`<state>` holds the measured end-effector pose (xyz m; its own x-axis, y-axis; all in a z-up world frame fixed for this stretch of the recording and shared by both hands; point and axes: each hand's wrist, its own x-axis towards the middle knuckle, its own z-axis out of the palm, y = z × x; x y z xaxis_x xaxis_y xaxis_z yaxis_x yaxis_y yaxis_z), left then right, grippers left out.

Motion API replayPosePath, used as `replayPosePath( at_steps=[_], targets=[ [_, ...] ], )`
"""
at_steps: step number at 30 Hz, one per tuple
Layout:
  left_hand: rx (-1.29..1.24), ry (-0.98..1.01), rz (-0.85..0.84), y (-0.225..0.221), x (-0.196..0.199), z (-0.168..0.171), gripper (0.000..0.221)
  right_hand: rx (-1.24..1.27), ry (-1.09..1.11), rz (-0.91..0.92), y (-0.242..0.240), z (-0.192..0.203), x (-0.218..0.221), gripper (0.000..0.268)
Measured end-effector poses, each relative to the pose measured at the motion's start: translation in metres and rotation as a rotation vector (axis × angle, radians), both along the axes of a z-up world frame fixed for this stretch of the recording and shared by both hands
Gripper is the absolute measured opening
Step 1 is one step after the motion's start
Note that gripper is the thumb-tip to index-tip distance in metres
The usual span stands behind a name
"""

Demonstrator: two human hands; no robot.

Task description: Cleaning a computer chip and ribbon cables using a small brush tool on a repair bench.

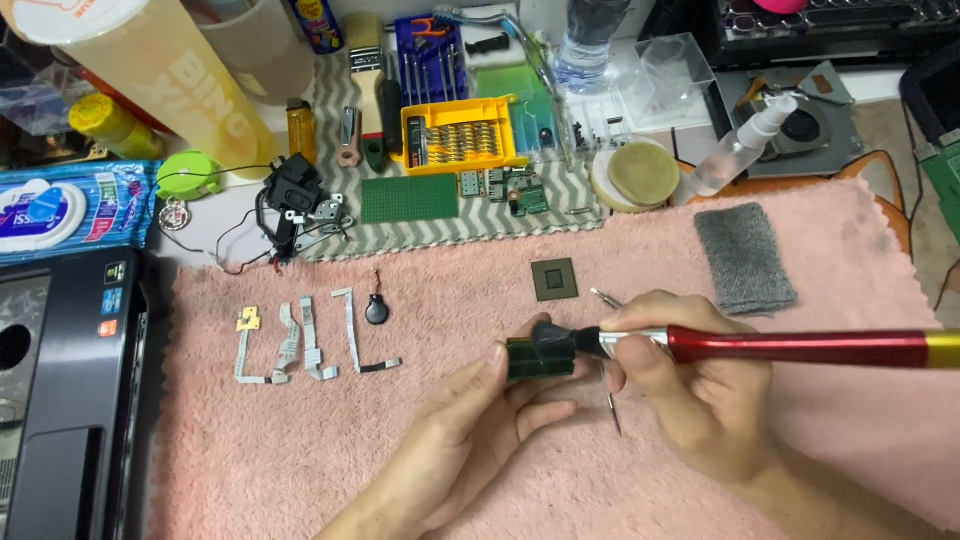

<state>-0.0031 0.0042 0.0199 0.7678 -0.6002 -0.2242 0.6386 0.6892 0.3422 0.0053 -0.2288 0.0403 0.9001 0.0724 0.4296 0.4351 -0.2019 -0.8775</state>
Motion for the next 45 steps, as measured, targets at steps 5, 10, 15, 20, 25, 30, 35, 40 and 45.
replayPosePath(
  at_steps=[5, 10, 15, 20, 25, 30, 35, 40, 45],
  targets=[
    [0.032, -0.181, 0.061, -0.007, -0.002, -0.01, 0.071, -0.093, -0.005, 0.076, 0.005, 0.006, 0.0, 0.018],
    [0.029, -0.15, 0.089, -0.008, -0.001, -0.013, 0.074, -0.291, 0.015, -0.107, 0.002, 0.005, 0.004, 0.014],
    [0.027, -0.119, 0.092, -0.009, -0.002, -0.018, 0.054, -0.21, 0.076, 0.129, 0.002, 0.011, 0.01, 0.018],
    [0.011, -0.047, 0.101, -0.008, -0.001, -0.015, 0.057, -0.158, 0.062, 0.093, -0.002, 0.009, 0.008, 0.017],
    [-0.021, -0.031, 0.083, -0.003, 0.0, -0.005, 0.055, -0.283, 0.056, 0.141, -0.003, 0.012, 0.016, 0.014],
    [0.046, -0.055, 0.105, -0.007, -0.002, -0.011, 0.056, -0.176, 0.046, 0.156, -0.005, 0.011, 0.013, 0.018],
    [0.002, -0.087, 0.111, -0.004, -0.001, -0.005, 0.057, -0.349, -0.044, 0.066, -0.013, 0.005, 0.022, 0.015],
    [-0.054, -0.141, 0.129, -0.007, -0.005, -0.008, 0.061, -0.083, -0.177, 0.312, -0.001, 0.012, 0.009, 0.021],
    [-0.028, -0.1, 0.147, -0.004, -0.002, -0.005, 0.062, -0.251, -0.166, 0.331, 0.002, 0.018, 0.019, 0.015]
  ],
)
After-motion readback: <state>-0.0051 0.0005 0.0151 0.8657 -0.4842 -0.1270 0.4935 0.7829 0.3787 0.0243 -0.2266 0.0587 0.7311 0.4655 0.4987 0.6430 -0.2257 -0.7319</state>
